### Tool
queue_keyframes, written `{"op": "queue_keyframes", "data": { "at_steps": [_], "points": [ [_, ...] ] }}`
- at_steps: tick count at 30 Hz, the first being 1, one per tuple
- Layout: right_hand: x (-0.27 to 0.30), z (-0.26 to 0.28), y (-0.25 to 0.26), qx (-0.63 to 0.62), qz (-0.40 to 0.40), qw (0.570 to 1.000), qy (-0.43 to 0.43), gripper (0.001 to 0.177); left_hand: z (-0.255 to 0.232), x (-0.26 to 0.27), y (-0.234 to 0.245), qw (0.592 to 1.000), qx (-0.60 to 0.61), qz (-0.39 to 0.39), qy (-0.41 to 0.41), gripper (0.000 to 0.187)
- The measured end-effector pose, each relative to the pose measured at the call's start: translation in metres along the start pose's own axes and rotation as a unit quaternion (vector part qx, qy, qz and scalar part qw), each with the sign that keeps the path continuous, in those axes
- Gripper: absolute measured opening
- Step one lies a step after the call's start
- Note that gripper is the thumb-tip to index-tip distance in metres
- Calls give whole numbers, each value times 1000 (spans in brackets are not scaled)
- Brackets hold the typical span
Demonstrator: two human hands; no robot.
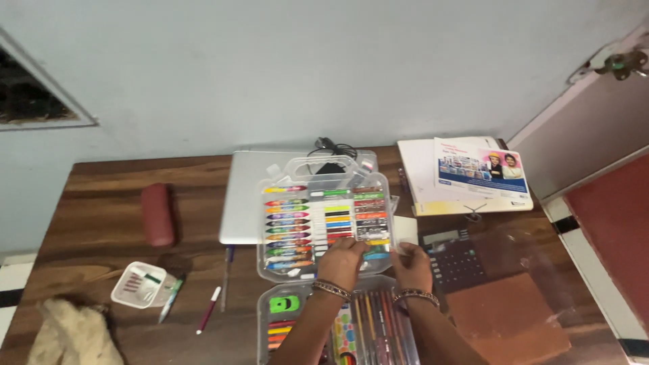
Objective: The person organizes colored markers in a clear plastic case, then wipes a pencil case and a small white container with a cloth. The person closes the case and places the cloth on top.
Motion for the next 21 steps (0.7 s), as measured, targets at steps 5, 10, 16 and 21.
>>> {"op": "queue_keyframes", "data": {
  "at_steps": [5,10,16,21],
  "points": [
    [-18,-33,-27,-48,92,995,6,53,-5,-6,-23,1000,-17,-9,-24,23],
    [-21,-39,-40,-77,142,985,-65,50,-7,-12,-29,1000,-21,-9,-1,20],
    [-20,-19,-33,-51,132,986,-92,47,-8,-19,-25,999,7,-15,46,16],
    [-20,-15,-29,-35,133,986,-99,43,-10,-22,-23,998,5,-15,61,10]
  ]
}}
Point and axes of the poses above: each hand's wrist, its own x-axis away from the middle knuckle, its own y-axis out of the back of the hand, z = x × y, the point moved 8 cm from there along -x, towards the middle knuckle, and after that the axes turned 6 degrees about y, right-handed, at the moved point
